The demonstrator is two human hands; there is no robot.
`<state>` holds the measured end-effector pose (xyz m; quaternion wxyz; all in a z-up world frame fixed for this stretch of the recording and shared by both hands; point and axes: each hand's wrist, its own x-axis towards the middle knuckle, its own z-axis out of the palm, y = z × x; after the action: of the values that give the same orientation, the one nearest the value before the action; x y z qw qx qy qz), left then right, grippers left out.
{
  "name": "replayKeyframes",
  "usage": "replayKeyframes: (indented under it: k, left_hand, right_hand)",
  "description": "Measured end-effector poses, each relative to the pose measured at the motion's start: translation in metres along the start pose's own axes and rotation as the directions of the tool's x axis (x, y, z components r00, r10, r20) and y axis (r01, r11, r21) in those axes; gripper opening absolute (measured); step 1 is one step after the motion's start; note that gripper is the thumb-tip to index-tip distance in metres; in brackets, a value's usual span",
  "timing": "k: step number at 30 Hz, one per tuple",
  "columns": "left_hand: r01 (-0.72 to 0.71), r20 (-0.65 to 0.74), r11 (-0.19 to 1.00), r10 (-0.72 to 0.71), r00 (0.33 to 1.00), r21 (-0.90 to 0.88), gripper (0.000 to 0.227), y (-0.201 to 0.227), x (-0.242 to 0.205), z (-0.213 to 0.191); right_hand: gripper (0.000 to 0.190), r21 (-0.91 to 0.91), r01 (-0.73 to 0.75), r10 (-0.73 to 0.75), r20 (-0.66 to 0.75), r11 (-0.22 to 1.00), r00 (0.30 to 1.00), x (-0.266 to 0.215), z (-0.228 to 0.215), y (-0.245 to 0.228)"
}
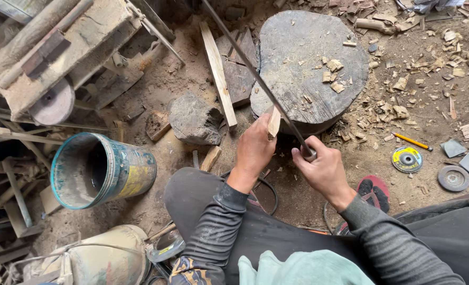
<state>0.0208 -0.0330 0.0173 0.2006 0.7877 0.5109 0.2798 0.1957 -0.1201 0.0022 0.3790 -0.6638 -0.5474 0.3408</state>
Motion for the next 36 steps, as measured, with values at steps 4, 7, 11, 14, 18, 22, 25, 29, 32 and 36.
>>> replayKeyframes:
  k: [4,7,11,14,18,22,25,29,32,36]
  left_hand:
    - [0.022,0.008,0.998,-0.022,1.000,0.051,0.057,0.000,-0.003,-0.001]
    - [0.051,-0.001,0.998,-0.051,0.999,0.037,0.052,0.001,-0.005,0.000]
    - [0.130,0.051,0.988,-0.126,0.991,-0.085,0.054,-0.002,-0.008,-0.005]
    - [-0.096,-0.113,0.991,0.085,0.990,-0.092,0.053,-0.014,-0.008,-0.009]
    - [0.022,0.016,0.992,-0.020,1.000,-0.123,0.057,-0.029,0.002,-0.002]
    - [0.004,-0.014,0.998,-0.005,1.000,-0.064,0.057,-0.035,0.003,0.003]
    - [0.006,0.002,1.000,-0.006,1.000,-0.001,0.050,-0.027,0.001,0.014]
    - [-0.062,-0.067,0.998,0.064,0.996,0.034,0.061,-0.015,0.007,0.014]
    - [0.066,-0.026,0.993,-0.069,0.997,-0.099,0.053,-0.009,-0.001,0.003]
    - [-0.003,-0.094,0.997,-0.004,0.996,-0.077,0.052,-0.011,0.008,-0.009]
  right_hand:
    - [0.032,-0.024,0.098,-0.101,-0.115,0.995,0.988,-0.005,0.007,0.017]
    - [0.023,-0.215,-0.112,0.126,0.051,0.970,0.991,0.012,0.025,0.046]
    - [0.031,-0.131,-0.084,0.097,0.093,0.988,0.991,0.033,0.033,0.065]
    - [0.028,0.006,-0.278,0.272,0.197,0.960,0.942,0.022,0.017,0.049]
    - [0.018,0.045,-0.161,0.156,0.101,0.986,0.983,0.007,-0.012,0.013]
    - [0.030,-0.013,0.137,-0.137,-0.137,0.991,0.981,0.002,-0.006,0.009]
    - [0.022,-0.214,-0.004,-0.004,-0.036,0.977,0.999,0.016,0.017,0.033]
    - [0.032,-0.042,-0.171,0.174,0.076,0.984,0.982,0.034,0.027,0.042]
    - [0.029,0.149,-0.247,0.221,0.175,0.957,0.960,0.018,0.012,0.020]
    - [0.017,0.201,-0.023,0.016,0.034,0.979,0.999,0.008,-0.014,-0.006]
